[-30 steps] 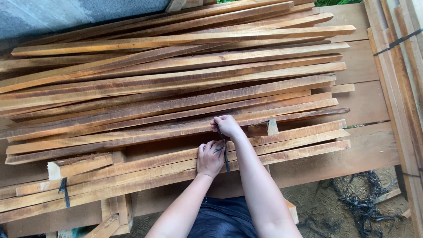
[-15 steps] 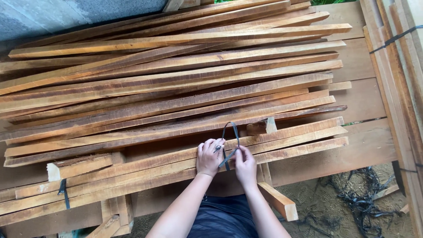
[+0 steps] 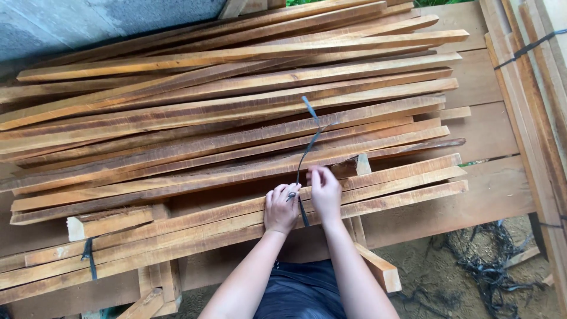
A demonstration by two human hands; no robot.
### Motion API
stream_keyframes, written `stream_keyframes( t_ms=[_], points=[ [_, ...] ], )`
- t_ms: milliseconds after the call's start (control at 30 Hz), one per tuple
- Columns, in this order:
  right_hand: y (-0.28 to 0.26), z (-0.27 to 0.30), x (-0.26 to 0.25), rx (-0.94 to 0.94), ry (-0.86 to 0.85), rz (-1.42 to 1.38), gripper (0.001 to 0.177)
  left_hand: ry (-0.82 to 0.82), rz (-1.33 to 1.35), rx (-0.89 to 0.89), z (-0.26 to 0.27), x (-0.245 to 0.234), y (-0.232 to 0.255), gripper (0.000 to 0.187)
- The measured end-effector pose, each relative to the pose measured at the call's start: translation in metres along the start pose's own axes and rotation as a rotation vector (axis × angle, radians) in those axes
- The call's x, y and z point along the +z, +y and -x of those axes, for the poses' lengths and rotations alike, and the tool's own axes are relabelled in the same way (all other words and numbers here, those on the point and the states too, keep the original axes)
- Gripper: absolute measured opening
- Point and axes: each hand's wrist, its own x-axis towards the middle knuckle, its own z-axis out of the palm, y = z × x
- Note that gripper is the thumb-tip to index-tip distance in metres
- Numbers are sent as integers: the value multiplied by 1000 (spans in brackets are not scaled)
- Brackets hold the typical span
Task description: Bundling multiple thin wood slats together using plastic ties.
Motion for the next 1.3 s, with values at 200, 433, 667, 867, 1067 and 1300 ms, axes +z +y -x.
stream_keyframes(
  t_ms=[200,433,667,867,1067,1300],
  points=[
    [69,66,8,-271,-48,374,25,29,34,16,-2,-6,1,21],
    [73,60,21,-294,100,524,10,21,123,-20,-5,-14,1,19],
    [103,54,44,-581,349,505,9,58,230,-45,-1,-15,-5,30],
    [90,55,45,-436,375,531,10,63,319,-24,-8,-36,5,26],
    [78,49,40,-385,323,515,13,-12,326,-24,-36,-38,12,7],
    [89,48,42,-301,297,399,29,-157,251,84,-55,-24,23,8]
  ],
)
